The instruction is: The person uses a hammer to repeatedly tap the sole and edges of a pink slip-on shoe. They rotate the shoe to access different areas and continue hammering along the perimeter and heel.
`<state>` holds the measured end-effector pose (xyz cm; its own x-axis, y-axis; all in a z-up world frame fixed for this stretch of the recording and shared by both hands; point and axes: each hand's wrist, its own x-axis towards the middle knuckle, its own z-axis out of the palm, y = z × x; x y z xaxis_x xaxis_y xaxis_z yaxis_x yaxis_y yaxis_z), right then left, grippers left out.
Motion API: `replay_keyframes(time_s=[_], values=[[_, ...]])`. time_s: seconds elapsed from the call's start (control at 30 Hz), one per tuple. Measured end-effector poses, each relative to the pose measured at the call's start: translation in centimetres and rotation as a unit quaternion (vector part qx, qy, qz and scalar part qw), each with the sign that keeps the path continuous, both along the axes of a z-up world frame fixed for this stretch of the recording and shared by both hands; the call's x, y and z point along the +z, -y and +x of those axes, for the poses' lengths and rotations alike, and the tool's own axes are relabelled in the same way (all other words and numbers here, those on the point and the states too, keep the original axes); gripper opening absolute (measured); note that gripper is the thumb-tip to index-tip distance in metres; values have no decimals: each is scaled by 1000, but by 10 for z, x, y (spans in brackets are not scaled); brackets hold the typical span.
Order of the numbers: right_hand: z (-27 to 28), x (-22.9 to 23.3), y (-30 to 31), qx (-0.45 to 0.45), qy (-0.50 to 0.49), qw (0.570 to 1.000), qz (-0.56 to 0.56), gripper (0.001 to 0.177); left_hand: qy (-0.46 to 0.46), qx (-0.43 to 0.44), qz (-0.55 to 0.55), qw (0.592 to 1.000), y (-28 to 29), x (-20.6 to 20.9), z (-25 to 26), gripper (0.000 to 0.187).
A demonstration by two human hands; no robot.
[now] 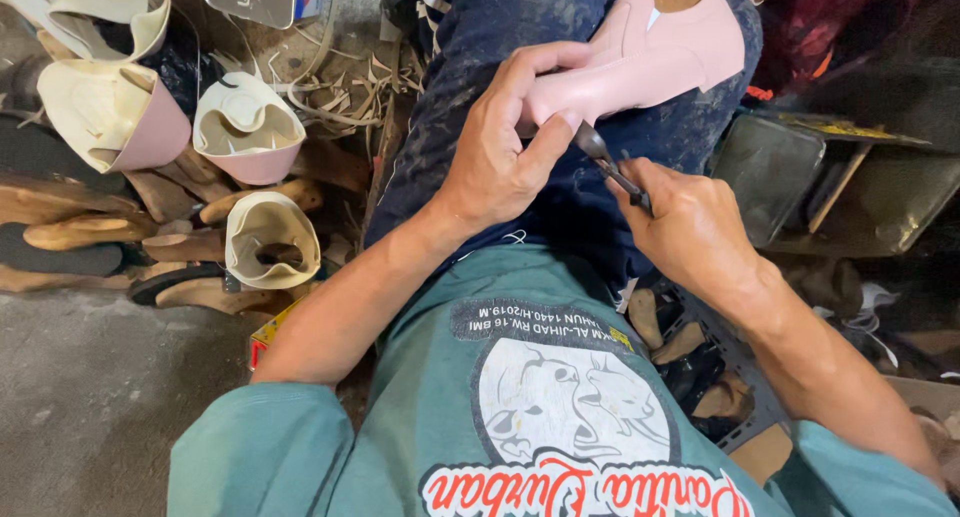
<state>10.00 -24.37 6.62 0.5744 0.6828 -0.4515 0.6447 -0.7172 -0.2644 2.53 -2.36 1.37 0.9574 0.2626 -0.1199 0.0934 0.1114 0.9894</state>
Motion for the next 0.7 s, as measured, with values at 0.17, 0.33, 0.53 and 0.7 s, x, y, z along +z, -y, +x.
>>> replay_keyframes(time_s=[0.17, 0.33, 0.53, 0.7], values=[[7, 19, -13, 44, -113, 989, -87, 23, 136, 31, 159, 977, 4, -32, 1, 30], [3, 17, -16, -75, -254, 964, -36, 24, 124, 29, 178, 976, 1, -32, 3, 33], [31, 4, -18, -92, -294, 951, 11, 18, 119, 17, 170, 978, -2, -28, 5, 33], [57, -5, -12, -35, -346, 938, 5, 23, 114, 9, 185, 976, -2, -28, 6, 33]])
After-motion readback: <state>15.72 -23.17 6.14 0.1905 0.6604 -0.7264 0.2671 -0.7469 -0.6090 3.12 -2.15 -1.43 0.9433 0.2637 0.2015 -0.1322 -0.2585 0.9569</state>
